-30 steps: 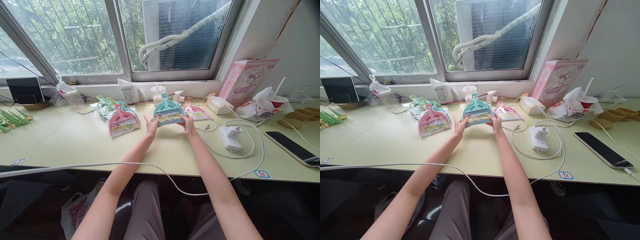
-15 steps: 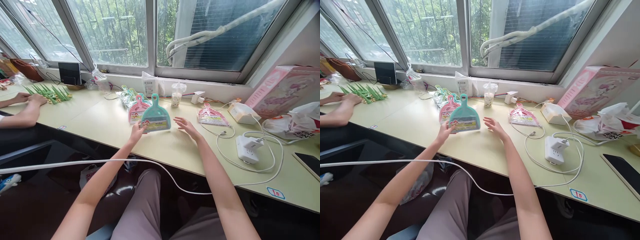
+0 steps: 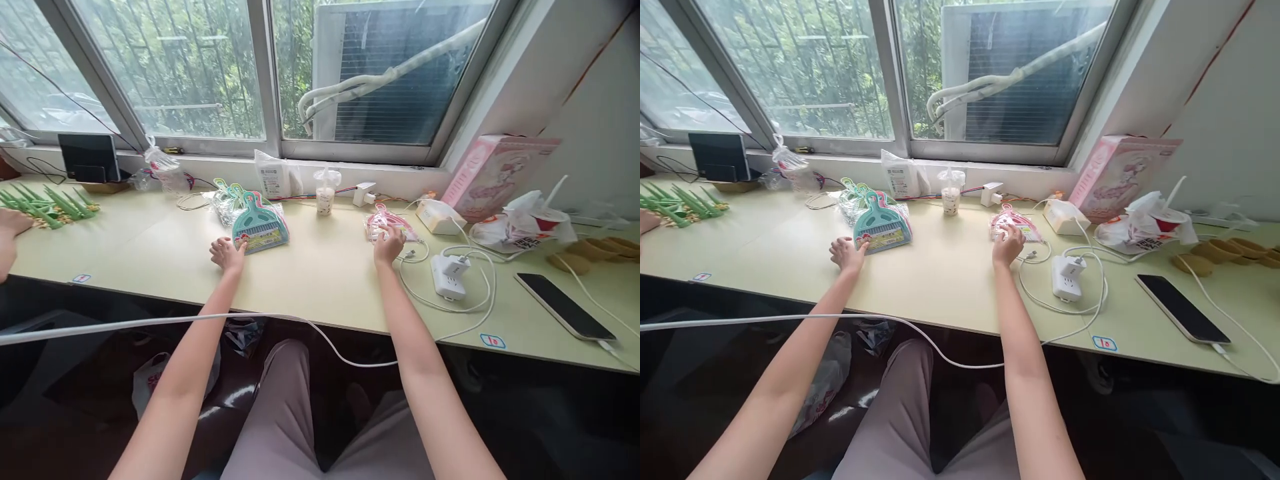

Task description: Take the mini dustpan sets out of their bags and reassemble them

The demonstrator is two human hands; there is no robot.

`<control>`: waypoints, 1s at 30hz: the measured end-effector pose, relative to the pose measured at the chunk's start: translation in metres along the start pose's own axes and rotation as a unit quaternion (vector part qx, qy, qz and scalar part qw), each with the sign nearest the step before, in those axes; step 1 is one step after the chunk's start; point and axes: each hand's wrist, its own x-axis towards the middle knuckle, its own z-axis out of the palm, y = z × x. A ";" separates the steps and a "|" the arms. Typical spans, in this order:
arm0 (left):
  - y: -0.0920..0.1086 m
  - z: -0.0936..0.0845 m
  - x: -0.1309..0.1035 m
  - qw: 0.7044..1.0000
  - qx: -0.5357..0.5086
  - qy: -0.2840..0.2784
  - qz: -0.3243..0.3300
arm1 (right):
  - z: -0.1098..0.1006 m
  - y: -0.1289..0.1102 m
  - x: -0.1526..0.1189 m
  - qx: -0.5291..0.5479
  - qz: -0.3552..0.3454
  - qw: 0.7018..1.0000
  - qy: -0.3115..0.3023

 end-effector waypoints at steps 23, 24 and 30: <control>0.150 0.073 -0.100 0.874 -0.309 -0.235 0.291 | -0.029 0.069 0.076 -0.101 0.177 0.975 -0.090; 0.169 0.085 -0.101 0.871 -0.328 -0.285 0.231 | -0.027 0.063 0.074 -0.068 0.167 0.980 -0.081; 0.233 0.131 -0.085 0.833 -0.408 -0.372 0.030 | -0.011 0.025 0.053 0.105 0.124 0.986 -0.042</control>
